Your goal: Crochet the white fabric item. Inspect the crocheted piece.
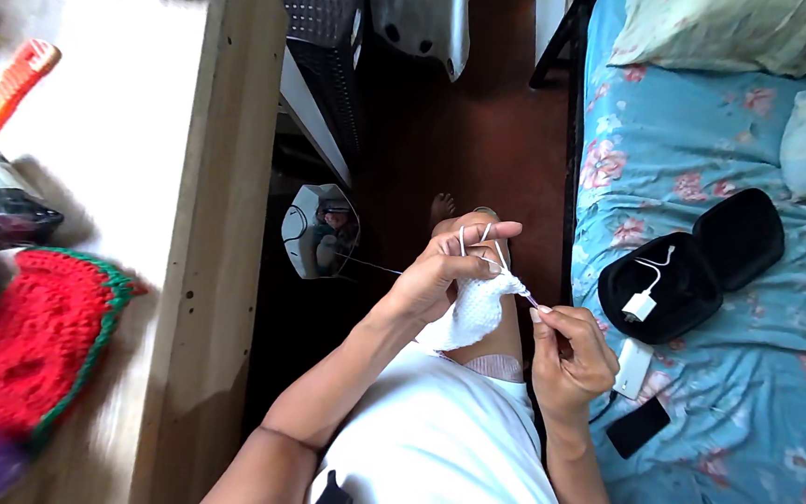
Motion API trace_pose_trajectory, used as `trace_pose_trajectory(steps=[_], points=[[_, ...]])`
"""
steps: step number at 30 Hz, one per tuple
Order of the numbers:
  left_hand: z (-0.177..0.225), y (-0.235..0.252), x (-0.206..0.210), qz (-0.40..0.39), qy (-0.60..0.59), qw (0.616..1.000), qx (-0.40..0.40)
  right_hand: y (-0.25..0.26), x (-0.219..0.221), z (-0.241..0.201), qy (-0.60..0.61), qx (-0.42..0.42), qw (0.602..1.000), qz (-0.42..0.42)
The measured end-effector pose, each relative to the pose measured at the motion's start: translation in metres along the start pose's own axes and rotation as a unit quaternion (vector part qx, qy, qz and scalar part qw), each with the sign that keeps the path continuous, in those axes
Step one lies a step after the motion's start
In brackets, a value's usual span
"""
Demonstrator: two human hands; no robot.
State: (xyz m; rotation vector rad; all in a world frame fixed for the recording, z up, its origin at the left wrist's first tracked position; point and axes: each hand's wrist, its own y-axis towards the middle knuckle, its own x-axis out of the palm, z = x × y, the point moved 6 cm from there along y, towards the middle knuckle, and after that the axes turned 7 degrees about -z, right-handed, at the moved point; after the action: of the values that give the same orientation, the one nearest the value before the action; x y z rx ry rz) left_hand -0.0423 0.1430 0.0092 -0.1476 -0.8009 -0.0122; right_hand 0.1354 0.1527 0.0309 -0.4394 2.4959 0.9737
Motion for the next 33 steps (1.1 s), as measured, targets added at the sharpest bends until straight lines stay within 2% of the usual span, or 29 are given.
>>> trace_pose_trajectory(steps=[8, 16, 22, 24, 28, 33], points=[[0.007, -0.005, 0.0, 0.004, 0.014, 0.999, -0.042, -0.001, -0.005, -0.006, -0.086, -0.07, 0.994, 0.001], [0.007, -0.006, 0.002, -0.013, 0.013, 0.998, -0.058, -0.002, -0.002, 0.01, 0.081, -0.013, 0.997, -0.009], [0.003, -0.007, 0.003, -0.042, -0.024, 0.996, -0.073, -0.005, -0.001, 0.015, 0.143, 0.011, 0.99, -0.011], [0.002, -0.008, 0.003, -0.038, -0.023, 0.996, -0.076, -0.005, -0.003, 0.014, 0.113, -0.007, 0.994, -0.011], [0.006, -0.011, 0.004, -0.003, 0.043, 0.998, -0.053, -0.003, -0.01, -0.002, -0.061, -0.071, 0.996, -0.011], [0.008, -0.013, 0.007, 0.014, 0.077, 0.996, -0.05, -0.001, -0.015, -0.005, -0.098, -0.09, 0.991, -0.012]])
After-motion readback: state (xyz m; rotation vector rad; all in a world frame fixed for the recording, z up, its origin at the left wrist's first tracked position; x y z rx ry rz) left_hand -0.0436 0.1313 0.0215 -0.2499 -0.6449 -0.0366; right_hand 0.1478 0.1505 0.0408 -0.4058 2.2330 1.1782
